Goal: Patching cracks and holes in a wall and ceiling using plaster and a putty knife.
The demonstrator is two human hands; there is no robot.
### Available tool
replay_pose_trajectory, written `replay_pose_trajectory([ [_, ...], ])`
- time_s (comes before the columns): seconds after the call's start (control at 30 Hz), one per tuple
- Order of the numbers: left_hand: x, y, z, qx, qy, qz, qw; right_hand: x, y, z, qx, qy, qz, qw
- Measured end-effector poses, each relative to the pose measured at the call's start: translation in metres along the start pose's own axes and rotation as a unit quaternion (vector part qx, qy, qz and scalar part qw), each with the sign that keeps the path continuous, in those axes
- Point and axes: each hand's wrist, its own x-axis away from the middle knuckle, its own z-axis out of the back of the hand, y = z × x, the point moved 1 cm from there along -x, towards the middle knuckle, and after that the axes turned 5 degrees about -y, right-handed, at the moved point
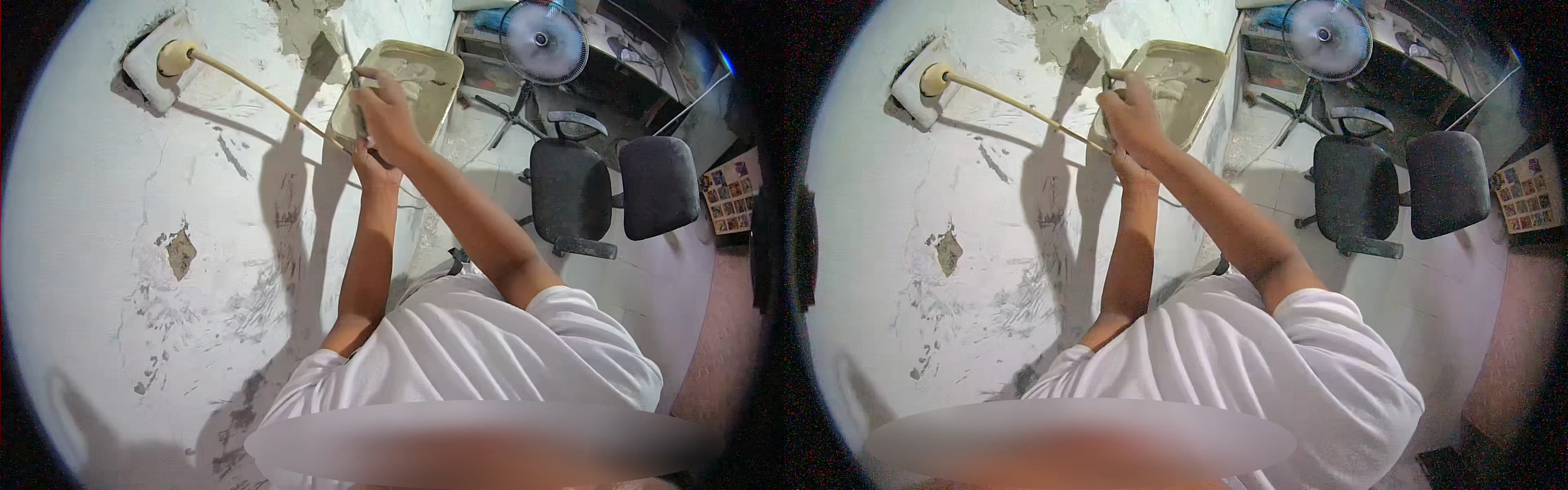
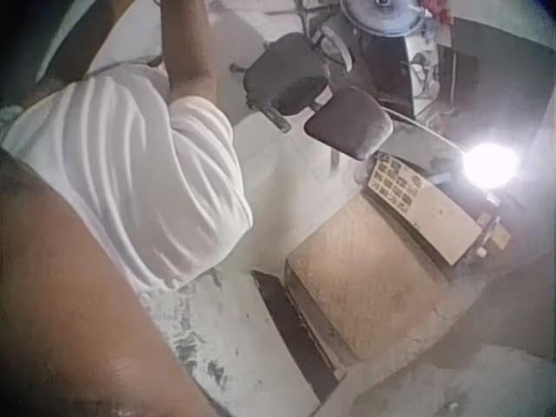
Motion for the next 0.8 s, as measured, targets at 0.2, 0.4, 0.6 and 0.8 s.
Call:
replay_pose_trajectory([
  [0.2, 0.004, -0.003, -0.01, -0.222, 0.037, -0.066, 0.972, 0.015, -0.003, -0.02, 0.052, -0.105, -0.054, 0.992],
  [0.4, 0.003, -0.001, -0.01, -0.1, 0.004, -0.008, 0.995, 0.043, -0.026, -0.002, -0.004, -0.161, -0.09, 0.983],
  [0.6, 0.007, 0.001, -0.006, 0.025, -0.023, 0.024, 0.999, 0.03, -0.037, 0.03, -0.125, -0.16, -0.083, 0.976],
  [0.8, 0.004, -0.008, 0.0, 0.024, 0.114, 0.037, 0.993, -0.028, -0.039, 0.007, -0.135, -0.12, -0.004, 0.984],
])
